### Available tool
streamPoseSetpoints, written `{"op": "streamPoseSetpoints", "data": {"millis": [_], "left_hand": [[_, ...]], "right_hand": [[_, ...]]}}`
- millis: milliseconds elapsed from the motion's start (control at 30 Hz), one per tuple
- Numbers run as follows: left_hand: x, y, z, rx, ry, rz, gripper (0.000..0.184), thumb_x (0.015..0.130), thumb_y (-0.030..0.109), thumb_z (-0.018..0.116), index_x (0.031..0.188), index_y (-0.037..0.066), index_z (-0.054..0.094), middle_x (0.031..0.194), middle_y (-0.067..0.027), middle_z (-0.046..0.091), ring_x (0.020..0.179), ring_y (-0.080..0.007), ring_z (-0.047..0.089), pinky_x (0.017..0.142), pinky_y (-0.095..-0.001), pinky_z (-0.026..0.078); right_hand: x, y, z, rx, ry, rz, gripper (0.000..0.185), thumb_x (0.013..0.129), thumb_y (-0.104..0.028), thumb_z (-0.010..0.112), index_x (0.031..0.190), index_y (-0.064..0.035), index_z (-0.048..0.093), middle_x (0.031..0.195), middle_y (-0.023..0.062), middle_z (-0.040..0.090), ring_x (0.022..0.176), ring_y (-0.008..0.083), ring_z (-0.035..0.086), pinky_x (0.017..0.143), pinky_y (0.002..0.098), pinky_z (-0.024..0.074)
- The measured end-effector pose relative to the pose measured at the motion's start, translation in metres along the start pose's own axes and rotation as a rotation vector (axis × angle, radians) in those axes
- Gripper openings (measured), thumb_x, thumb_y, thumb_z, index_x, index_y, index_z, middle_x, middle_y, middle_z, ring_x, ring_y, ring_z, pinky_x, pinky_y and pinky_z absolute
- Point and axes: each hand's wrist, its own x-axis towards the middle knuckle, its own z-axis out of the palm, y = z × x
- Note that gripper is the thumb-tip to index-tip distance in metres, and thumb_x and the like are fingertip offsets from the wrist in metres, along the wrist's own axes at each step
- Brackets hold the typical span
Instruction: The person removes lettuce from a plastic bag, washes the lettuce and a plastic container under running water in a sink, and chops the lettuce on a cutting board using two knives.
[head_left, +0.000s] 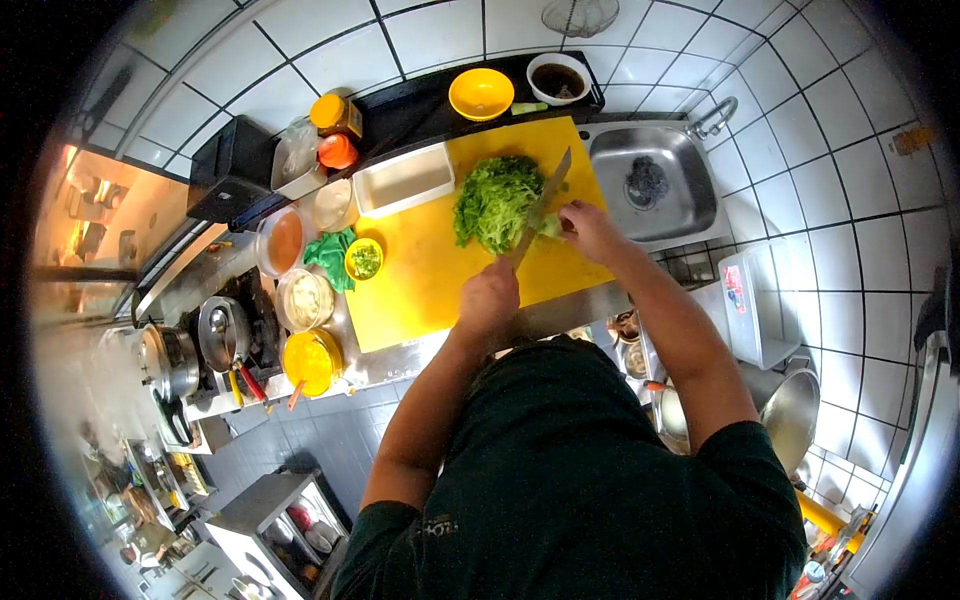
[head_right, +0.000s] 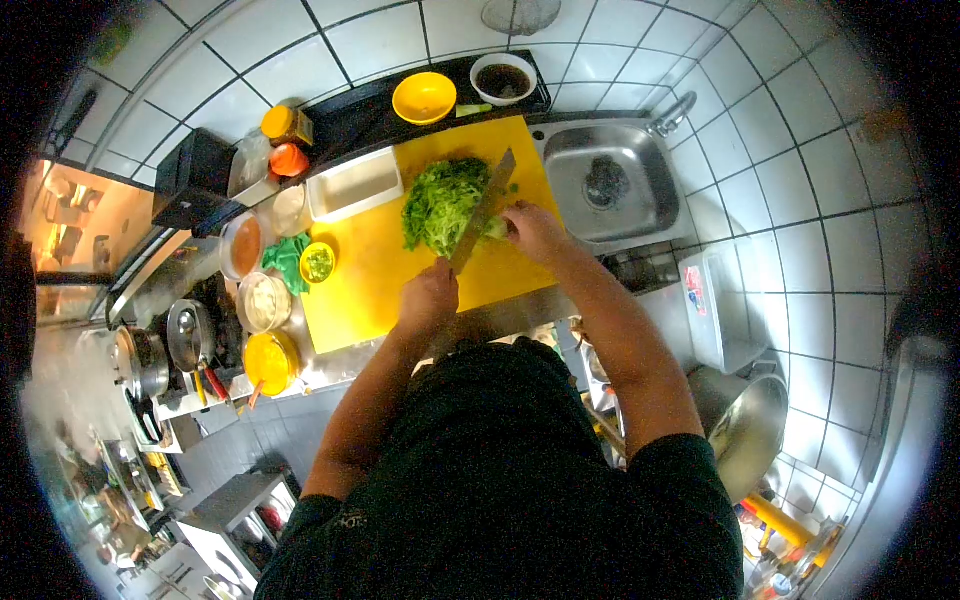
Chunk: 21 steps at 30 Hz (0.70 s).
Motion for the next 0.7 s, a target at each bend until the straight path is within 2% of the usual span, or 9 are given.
{"op": "streamPoseSetpoints", "data": {"millis": [100,200,300,400,500,600,700], "left_hand": [[0.007,-0.005,0.012,0.072,-0.062,0.006,0.017,0.094,0.021,0.051,0.1,0.005,0.052,0.079,-0.0246,0.066,0.071,-0.0428,0.066,0.063,-0.0551,0.053],[0.011,-0.007,0.015,0.116,-0.04,0.08,0.016,0.096,0.02,0.048,0.099,0.005,0.052,0.079,-0.0232,0.066,0.071,-0.0427,0.066,0.063,-0.0548,0.053],[0.014,-0.004,0.014,0.106,-0.049,0.058,0.015,0.096,0.018,0.047,0.1,0.005,0.053,0.079,-0.0229,0.066,0.071,-0.0427,0.066,0.062,-0.0546,0.053],[0.014,-0.001,0.019,0.116,-0.059,0.058,0.015,0.095,0.017,0.047,0.102,0.006,0.054,0.079,-0.0231,0.066,0.071,-0.0429,0.066,0.062,-0.0544,0.053],[0.017,-0.014,0.037,0.149,-0.033,0.116,0.009,0.09,0.011,0.05,0.095,0.004,0.054,0.078,-0.0214,0.067,0.07,-0.0379,0.069,0.061,-0.0485,0.055],[0.013,0.011,0.011,0.169,-0.054,0.061,0.01,0.09,0.011,0.05,0.096,0.004,0.054,0.078,-0.0212,0.067,0.07,-0.0391,0.069,0.062,-0.0497,0.055],[0.014,0.003,0.023,0.137,-0.093,0.082,0.021,0.093,0.015,0.047,0.107,0.0,0.053,0.084,-0.0245,0.068,0.072,-0.0413,0.068,0.06,-0.0518,0.055]], "right_hand": [[-0.001,0.005,0.001,-0.086,0.018,-0.064,0.029,0.077,-0.006,0.071,0.105,-0.0031,0.065,0.102,0.0207,0.064,0.1,0.0414,0.061,0.086,0.0502,0.0499],[0.003,0.007,-0.002,-0.163,-0.078,-0.031,0.026,0.079,-0.006,0.067,0.105,-0.0041,0.065,0.101,0.02,0.064,0.099,0.0413,0.061,0.086,0.0503,0.0502],[0.004,0.008,0.001,-0.086,0.029,-0.132,0.017,0.078,-0.003,0.066,0.094,-0.0024,0.061,0.098,0.0204,0.061,0.097,0.0408,0.061,0.082,0.049,0.0497],[0.007,0.002,-0.007,-0.166,-0.102,-0.073,0.022,0.077,-0.003,0.066,0.099,-0.0031,0.062,0.1,0.0199,0.061,0.097,0.0407,0.061,0.081,0.0484,0.05],[0.009,0.002,-0.007,-0.223,-0.152,-0.03,0.025,0.077,-0.003,0.066,0.102,-0.0038,0.062,0.1,0.0195,0.06,0.097,0.0405,0.061,0.081,0.048,0.0502],[0.005,0.022,0.01,-0.144,-0.058,-0.064,0.027,0.077,-0.003,0.065,0.103,-0.0037,0.061,0.1,0.0191,0.06,0.098,0.0405,0.06,0.081,0.0483,0.05],[0.011,0.028,0.016,-0.191,-0.023,-0.122,0.026,0.076,-0.003,0.066,0.101,-0.0031,0.061,0.1,0.0187,0.06,0.099,0.0404,0.06,0.081,0.0489,0.0496]]}}
